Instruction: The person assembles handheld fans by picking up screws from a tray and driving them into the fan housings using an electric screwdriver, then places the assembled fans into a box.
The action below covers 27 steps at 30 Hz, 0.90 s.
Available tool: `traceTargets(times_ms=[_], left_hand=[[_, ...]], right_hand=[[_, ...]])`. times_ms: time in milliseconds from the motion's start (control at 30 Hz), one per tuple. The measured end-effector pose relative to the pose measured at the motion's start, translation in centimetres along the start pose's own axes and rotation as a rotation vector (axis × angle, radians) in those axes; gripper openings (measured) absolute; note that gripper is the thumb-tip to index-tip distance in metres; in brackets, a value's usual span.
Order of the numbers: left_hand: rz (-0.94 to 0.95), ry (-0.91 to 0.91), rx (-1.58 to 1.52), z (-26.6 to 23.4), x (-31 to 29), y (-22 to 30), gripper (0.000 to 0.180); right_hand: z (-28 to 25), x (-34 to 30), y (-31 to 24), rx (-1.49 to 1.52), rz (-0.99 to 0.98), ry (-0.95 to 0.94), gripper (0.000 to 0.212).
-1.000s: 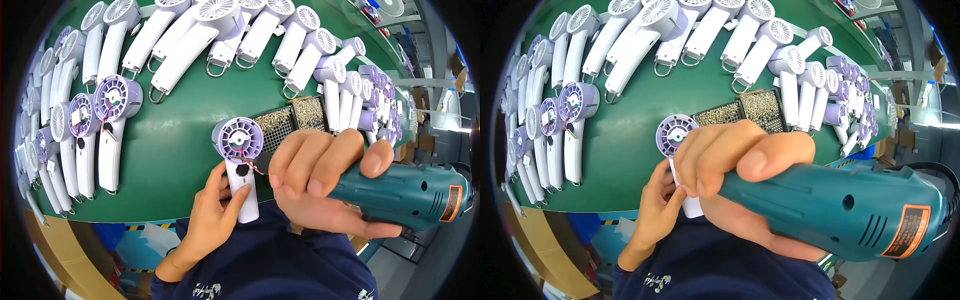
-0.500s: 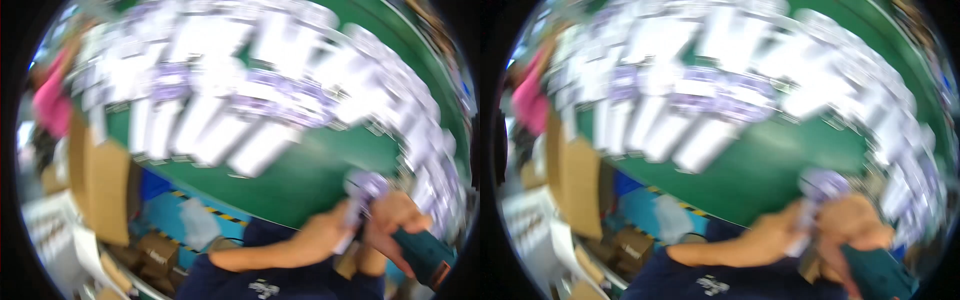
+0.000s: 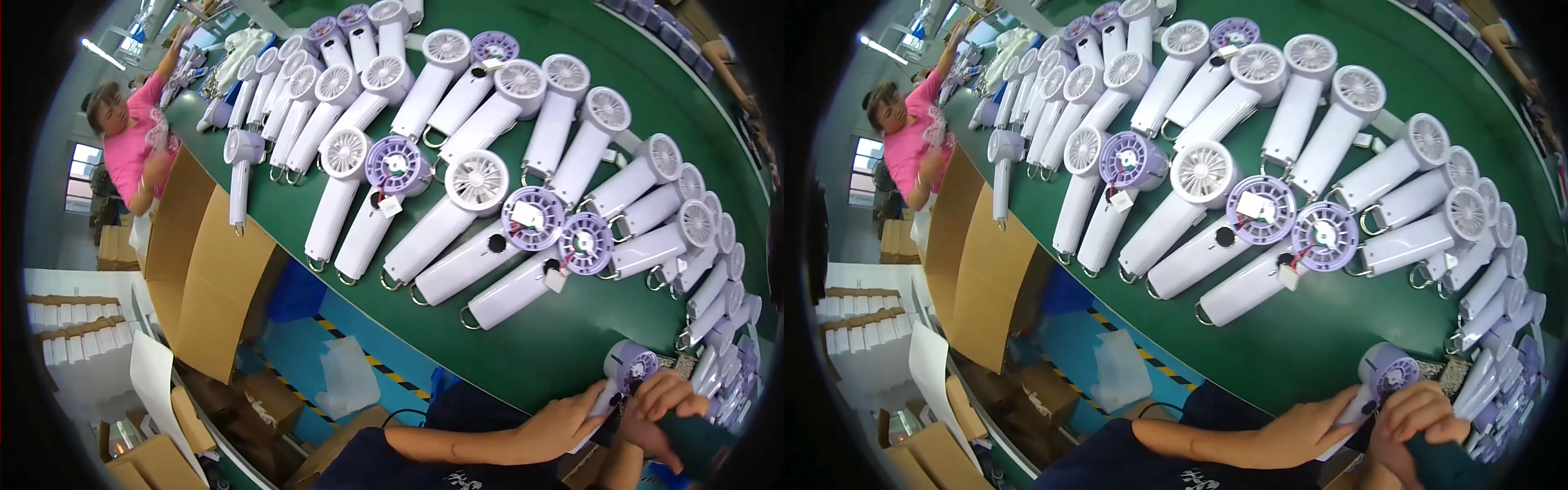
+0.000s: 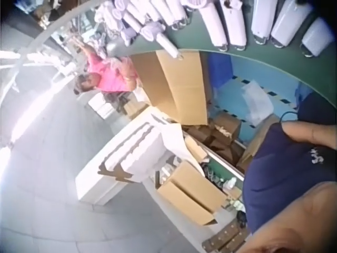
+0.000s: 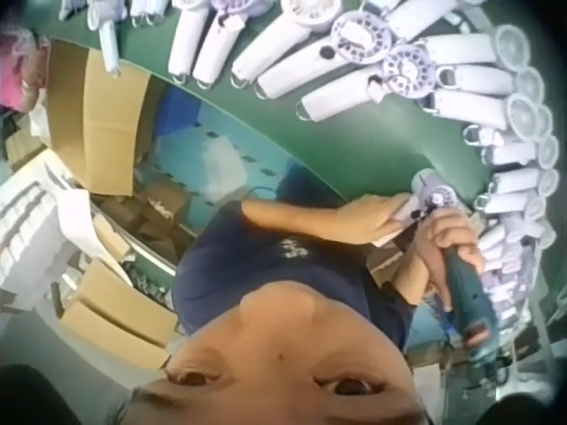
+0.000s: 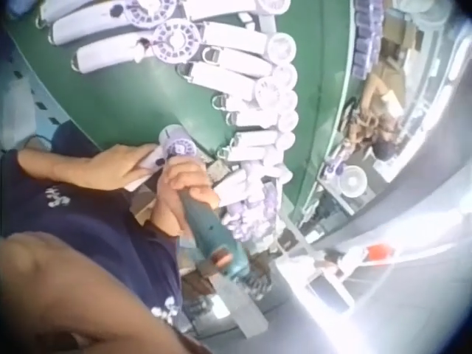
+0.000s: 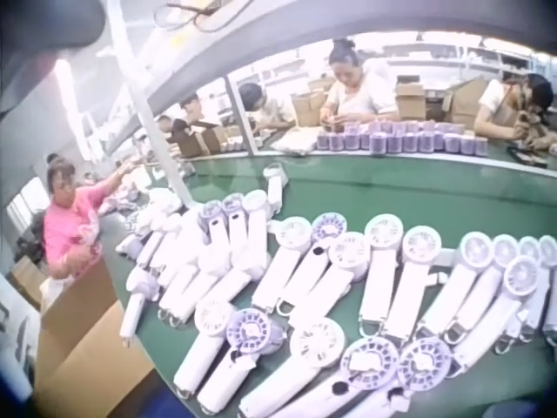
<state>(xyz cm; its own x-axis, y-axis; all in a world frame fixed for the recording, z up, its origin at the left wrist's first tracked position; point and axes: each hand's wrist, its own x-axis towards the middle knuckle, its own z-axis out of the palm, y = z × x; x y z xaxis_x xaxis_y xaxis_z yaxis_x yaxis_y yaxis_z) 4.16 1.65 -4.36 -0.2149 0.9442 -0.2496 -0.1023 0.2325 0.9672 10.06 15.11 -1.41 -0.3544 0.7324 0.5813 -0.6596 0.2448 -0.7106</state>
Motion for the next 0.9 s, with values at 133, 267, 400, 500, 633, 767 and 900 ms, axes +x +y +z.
traceTargets(times_ms=[133,267,400,500,633,767,900], left_hand=[[-0.041,-0.023,0.036,-0.5,-0.4,0.9,0.059],[0.026,0.056,0.129,0.4,-0.6,0.7,0.073],[-0.073,-0.018,0.165,0.3,-0.3,1.5,0.073],[0.028,0.064,0.142,0.0,-0.2,0.1,0.063],[-0.132,0.044,-0.405,-0.7,-1.1,1.9,0.061],[-0.211,-0.08,-1.109,-0.9,0.1,2.2,0.053],[-0.206,-0.159,-1.17,0.5,2.3,1.4,0.048]], right_hand=[[0.6,-0.1,0.3,-0.01,-0.08,-0.161,0.077],[1.1,-1.1,-0.8,0.057,0.056,-0.059,0.066],[0.5,-2.3,-1.2,-0.163,0.362,0.135,0.077],[1.6,0.4,-1.8,0.032,0.142,-0.088,0.075],[1.1,2.8,-10.7,0.052,-0.331,0.031,0.077],[-3.5,-1.9,-11.0,-0.025,-0.215,0.168,0.077],[-5.7,-5.7,-9.2,-0.094,-0.172,0.1,0.079]])
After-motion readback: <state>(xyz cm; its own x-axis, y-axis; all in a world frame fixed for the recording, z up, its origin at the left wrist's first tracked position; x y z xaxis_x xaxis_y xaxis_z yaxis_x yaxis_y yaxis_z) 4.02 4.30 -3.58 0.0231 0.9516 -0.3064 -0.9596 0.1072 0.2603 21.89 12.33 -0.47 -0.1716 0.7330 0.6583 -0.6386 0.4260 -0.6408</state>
